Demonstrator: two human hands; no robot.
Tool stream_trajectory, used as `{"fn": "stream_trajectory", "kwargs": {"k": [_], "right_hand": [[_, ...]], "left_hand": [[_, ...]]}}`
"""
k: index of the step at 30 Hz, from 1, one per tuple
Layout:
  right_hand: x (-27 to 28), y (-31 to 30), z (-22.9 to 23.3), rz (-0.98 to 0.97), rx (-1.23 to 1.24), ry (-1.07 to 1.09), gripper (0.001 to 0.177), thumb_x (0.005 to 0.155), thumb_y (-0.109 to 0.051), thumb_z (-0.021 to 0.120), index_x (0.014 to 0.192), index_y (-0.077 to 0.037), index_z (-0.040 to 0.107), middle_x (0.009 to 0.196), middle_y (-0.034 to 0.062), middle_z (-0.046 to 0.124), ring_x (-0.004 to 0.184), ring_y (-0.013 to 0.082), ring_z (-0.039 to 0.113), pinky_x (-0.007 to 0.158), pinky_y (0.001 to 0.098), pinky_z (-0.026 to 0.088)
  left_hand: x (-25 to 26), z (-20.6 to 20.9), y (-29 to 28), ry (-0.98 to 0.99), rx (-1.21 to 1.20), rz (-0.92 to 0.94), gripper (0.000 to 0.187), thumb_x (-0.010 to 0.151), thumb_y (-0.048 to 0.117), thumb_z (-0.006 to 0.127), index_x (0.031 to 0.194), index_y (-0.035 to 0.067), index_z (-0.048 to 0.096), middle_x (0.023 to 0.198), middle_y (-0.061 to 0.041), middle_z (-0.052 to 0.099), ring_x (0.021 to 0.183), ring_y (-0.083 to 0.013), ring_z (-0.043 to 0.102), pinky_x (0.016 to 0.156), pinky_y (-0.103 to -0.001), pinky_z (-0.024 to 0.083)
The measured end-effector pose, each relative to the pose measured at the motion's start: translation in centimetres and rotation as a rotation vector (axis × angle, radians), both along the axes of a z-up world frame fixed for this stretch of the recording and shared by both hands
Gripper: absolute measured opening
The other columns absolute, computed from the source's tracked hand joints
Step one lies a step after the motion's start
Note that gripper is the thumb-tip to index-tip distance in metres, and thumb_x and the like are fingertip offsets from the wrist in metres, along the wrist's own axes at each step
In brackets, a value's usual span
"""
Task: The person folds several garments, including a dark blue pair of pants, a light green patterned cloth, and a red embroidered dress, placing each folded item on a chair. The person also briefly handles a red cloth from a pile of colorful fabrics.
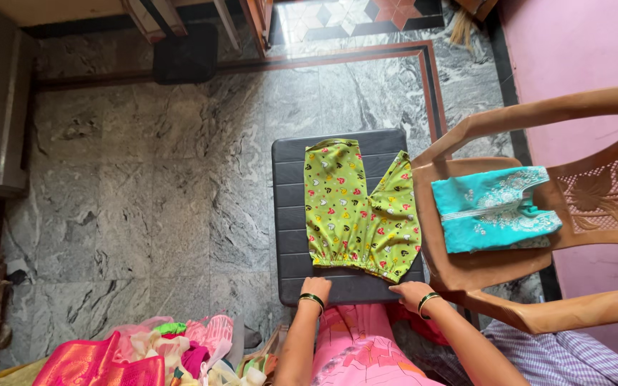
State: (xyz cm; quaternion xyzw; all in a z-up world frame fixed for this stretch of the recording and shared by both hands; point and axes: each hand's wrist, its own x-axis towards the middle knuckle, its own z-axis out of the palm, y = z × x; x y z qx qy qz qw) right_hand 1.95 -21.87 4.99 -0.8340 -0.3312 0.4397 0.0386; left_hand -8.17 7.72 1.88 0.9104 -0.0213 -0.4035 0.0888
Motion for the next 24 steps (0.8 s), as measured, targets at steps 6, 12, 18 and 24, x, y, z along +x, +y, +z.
{"fn": "stream_trajectory", "kwargs": {"k": [6,12,18,24], "right_hand": [[1.3,-1.7,-0.9,-0.457,0.083,0.013,0.035,0.088,-0.022,0.070,0.123,-0.025,0.072,0.107,0.0083,0.078,0.102,0.0279,0.074,0.090,0.0398,0.058],[3.9,-2.9,-3.2,-0.564,0.074,-0.109,0.031,0.087,-0.022,0.072,0.118,-0.022,0.074,0.103,0.0105,0.077,0.098,0.0303,0.073,0.089,0.0421,0.057],[0.7,-0.1,-4.7,-0.316,0.264,-0.344,0.029,0.085,-0.021,0.070,0.114,-0.020,0.070,0.108,0.0063,0.074,0.108,0.0279,0.068,0.091,0.0433,0.054],[-2.7,6.2,-7.2,0.174,0.379,-0.544,0.068,0.074,-0.028,0.072,0.140,-0.024,0.053,0.150,0.0155,0.046,0.134,0.0381,0.048,0.091,0.0554,0.047]], "left_hand": [[0.3,-1.3,-3.8,-0.401,-0.176,0.405,0.074,0.081,0.014,0.079,0.148,0.022,0.048,0.160,-0.013,0.037,0.146,-0.0362,0.035,0.112,-0.050,0.040],[2.3,-4.4,-6.0,-0.209,-0.071,0.400,0.092,0.082,0.027,0.083,0.156,0.037,0.030,0.170,-0.006,0.010,0.155,-0.0353,0.010,0.117,-0.064,0.026],[0.5,-5.1,0.5,-0.499,0.011,0.228,0.070,0.085,0.024,0.079,0.146,0.031,0.047,0.161,-0.001,0.034,0.147,-0.0272,0.032,0.109,-0.057,0.035],[1.1,-5.8,4.2,-0.619,0.086,0.213,0.048,0.082,0.013,0.065,0.129,0.024,0.063,0.141,-0.006,0.056,0.127,-0.0281,0.051,0.088,-0.046,0.046]]}}
